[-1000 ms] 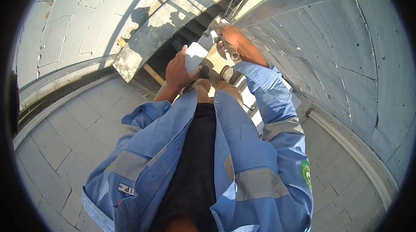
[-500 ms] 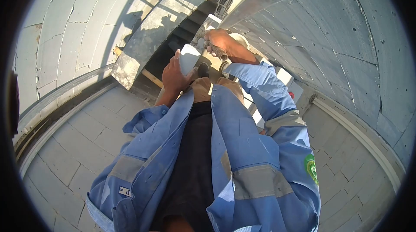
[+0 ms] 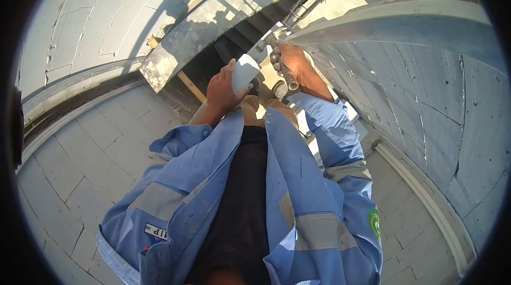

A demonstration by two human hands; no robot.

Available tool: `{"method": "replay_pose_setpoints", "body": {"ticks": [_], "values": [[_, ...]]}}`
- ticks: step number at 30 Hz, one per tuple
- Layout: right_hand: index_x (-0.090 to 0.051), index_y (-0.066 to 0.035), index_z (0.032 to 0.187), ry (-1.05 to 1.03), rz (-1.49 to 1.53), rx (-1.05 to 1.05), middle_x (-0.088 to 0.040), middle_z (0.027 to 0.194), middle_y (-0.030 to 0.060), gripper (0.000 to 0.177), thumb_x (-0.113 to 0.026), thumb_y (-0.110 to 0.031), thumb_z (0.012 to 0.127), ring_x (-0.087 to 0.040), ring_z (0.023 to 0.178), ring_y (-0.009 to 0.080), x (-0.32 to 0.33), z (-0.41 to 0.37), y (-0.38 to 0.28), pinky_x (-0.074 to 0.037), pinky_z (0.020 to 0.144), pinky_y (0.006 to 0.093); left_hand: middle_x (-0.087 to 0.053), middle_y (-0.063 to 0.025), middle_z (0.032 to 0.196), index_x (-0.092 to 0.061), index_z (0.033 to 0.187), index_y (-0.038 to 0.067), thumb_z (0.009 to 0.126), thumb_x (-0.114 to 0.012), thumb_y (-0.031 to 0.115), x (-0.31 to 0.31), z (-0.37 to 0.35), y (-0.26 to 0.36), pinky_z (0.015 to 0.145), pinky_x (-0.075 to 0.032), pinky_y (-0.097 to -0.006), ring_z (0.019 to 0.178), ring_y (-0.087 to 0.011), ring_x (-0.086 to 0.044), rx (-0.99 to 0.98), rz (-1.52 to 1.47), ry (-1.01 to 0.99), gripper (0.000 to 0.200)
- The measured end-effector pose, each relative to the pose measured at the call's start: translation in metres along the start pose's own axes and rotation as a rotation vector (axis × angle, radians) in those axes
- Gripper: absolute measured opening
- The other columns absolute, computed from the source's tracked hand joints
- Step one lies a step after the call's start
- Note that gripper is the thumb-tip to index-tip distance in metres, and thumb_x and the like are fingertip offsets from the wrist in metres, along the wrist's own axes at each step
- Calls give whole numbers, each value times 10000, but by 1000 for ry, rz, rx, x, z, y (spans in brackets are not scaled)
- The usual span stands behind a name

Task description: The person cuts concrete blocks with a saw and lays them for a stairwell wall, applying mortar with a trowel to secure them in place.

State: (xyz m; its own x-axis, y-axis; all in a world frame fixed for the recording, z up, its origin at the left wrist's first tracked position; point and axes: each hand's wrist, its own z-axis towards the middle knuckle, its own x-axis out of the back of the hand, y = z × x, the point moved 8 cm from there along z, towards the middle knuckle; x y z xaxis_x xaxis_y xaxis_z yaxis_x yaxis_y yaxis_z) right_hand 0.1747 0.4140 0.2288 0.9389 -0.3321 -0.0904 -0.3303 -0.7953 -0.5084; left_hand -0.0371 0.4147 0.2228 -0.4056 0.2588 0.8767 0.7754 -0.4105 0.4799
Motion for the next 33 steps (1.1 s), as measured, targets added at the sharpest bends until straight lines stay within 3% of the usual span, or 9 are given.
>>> {"method": "replay_pose_setpoints", "body": {"ticks": [3,7,9,15,19,21,23,29,33], "values": [[-490,-87,1346,-154,119,-207,-500,654,20,394,-422,-134,960,-449,434,97,-4,7,18,-369,343,266,-566,-148,1242,-371,1424,34,728,-747,488,-1,-2,-2,903,-474,-394,1052,-307,-616,11,22,-27,912],[-503,-75,1323,-5,-74,-102,-498,645,38,373,-428,-137,963,-448,411,107,-2,-1,11,-359,329,267,-568,-149,1230,-374,1421,29,727,-745,492,-4,0,1,904,-473,-401,1043,-317,-613,3,4,-29,913],[-494,-69,1340,-74,-169,-85,-504,643,42,392,-436,-140,959,-448,401,107,-5,-7,8,-355,325,276,-569,-150,1226,-380,1417,25,727,-742,497,-1,-4,-6,905,-473,-402,1041,-321,-612,48,9,-25,910],[-390,-139,1457,-76,-58,79,-510,705,23,514,-421,-144,944,-411,436,74,-17,-47,-8,-351,370,222,-589,-181,1190,-408,1399,10,744,-705,548,-4,-4,-4,930,-456,-411,1057,-329,-603,36,-27,-68,898],[-425,-143,1430,-30,-65,66,-512,665,17,486,-432,-143,944,-421,433,76,2,-27,6,-338,368,237,-590,-188,1214,-403,1405,14,730,-703,578,-6,-6,-6,944,-447,-407,1076,-321,-601,37,-33,-44,930],[-373,-150,1465,-175,163,-133,-497,675,12,519,-434,-150,949,-412,436,74,0,-21,19,-341,373,233,-592,-187,1209,-401,1405,12,729,-703,579,-6,-7,-8,945,-447,-406,1073,-321,-602,42,-33,-34,933],[-296,-131,1492,-156,-25,-59,-453,697,9,549,-413,-161,957,-392,439,61,-4,-26,18,-346,361,219,-594,-187,1205,-399,1406,11,728,-703,581,-8,-7,-5,945,-447,-405,1070,-320,-603,37,-40,-29,937],[-379,-140,1466,-8,-213,68,-500,667,6,580,-462,-157,892,-415,442,71,-10,-53,8,-335,378,215,-590,-205,1191,-359,1418,-28,690,-741,593,-2,-5,-6,971,-432,-408,1080,-334,-593,40,-96,-10,1031],[-332,-108,1480,2,-338,214,-498,662,-9,588,-531,-212,937,-410,442,58,-7,-69,20,-337,389,212,-563,-219,1220,-307,1430,-55,627,-761,651,23,-16,-15,1055,-348,-502,1167,-334,-535,81,-122,191,1161]]}}
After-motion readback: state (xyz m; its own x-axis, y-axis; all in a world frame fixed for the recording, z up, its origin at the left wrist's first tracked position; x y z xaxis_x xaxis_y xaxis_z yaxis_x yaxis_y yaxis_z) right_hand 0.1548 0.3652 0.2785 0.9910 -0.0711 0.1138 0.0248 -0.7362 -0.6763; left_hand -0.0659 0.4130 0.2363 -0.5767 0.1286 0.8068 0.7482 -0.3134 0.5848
